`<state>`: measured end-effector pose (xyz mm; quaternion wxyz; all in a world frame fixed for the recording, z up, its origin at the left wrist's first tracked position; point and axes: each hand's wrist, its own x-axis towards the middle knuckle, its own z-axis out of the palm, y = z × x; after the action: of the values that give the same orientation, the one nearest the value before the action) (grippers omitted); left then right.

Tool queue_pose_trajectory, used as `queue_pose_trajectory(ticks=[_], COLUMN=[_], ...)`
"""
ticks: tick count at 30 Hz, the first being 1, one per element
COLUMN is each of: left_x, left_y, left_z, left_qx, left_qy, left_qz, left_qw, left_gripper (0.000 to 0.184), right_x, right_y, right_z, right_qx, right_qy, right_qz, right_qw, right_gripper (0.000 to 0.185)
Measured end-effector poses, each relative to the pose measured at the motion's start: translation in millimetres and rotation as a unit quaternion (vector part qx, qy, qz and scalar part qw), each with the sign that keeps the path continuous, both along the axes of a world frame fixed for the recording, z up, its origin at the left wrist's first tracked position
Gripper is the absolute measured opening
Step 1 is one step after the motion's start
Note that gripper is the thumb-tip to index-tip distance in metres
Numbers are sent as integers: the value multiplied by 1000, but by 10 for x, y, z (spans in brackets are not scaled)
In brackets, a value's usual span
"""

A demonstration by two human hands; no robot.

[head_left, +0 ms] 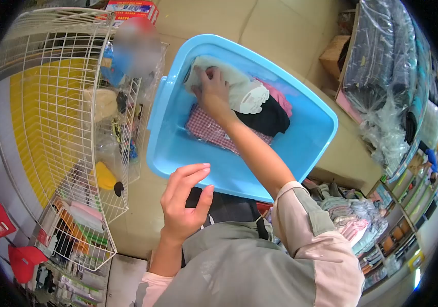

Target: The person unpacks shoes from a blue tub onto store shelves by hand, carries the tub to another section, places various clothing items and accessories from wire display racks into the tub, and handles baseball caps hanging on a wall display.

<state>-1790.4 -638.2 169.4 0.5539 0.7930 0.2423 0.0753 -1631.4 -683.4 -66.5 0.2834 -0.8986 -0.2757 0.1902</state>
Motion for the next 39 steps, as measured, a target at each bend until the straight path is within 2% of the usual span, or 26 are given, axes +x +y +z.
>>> queue_pose_trajectory(ticks=[9,12,15,17,19,21,22,23,25,27,30,32,34,37,39], left_x=[-336,-585,-918,-1198,-1523,-1958,-2221,-2486,-3016,-3567,-4375,-4893,-5072,-5236,-5316], left_y=[103,177,280,382,538,771,912,1037,1252,1511,1817,1944,1971,1943,1942], left_z=[-47,-16,17,70,125,157,136,114,-7,-102,-434,-834,-969,-1141,-1192], left_qx=[1,4,12,24,48,102,141,178,141,172,130,155,175,188,176], left_qy=[-2,-10,-20,-22,-16,1,13,24,10,81,204,291,358,453,464], left_qz=[15,26,41,56,85,131,157,180,306,386,475,459,435,377,368], left_qw=[1000,1000,999,998,995,986,977,967,941,903,846,825,807,786,787], left_gripper=[25,24,23,23,23,25,26,27,34,43,56,67,82,86,87], right_x=[-26,-34,-91,-175,-290,-568,-818,-1098,-1565,-2008,-2620,-2984,-3180,-3363,-3419], right_y=[179,166,150,71,-157,-166,-150,-65,-35,59,385,693,924,1194,1289], right_z=[-148,-171,-146,-86,-147,280,556,834,1103,1261,1475,1572,1689,1843,1889], right_qx=[-111,-78,-96,-84,43,54,81,152,216,269,320,360,389,408,408], right_qy=[-23,0,-1,-62,-132,-59,-66,-19,-1,27,82,87,112,151,160], right_qz=[-16,-15,-30,-40,-25,-118,-144,-198,-231,-257,-228,-166,-114,-78,-57], right_qw=[993,997,995,994,990,990,984,968,949,928,916,914,907,897,897], right_gripper=[63,65,66,67,67,65,60,54,48,44,38,34,35,34,34])
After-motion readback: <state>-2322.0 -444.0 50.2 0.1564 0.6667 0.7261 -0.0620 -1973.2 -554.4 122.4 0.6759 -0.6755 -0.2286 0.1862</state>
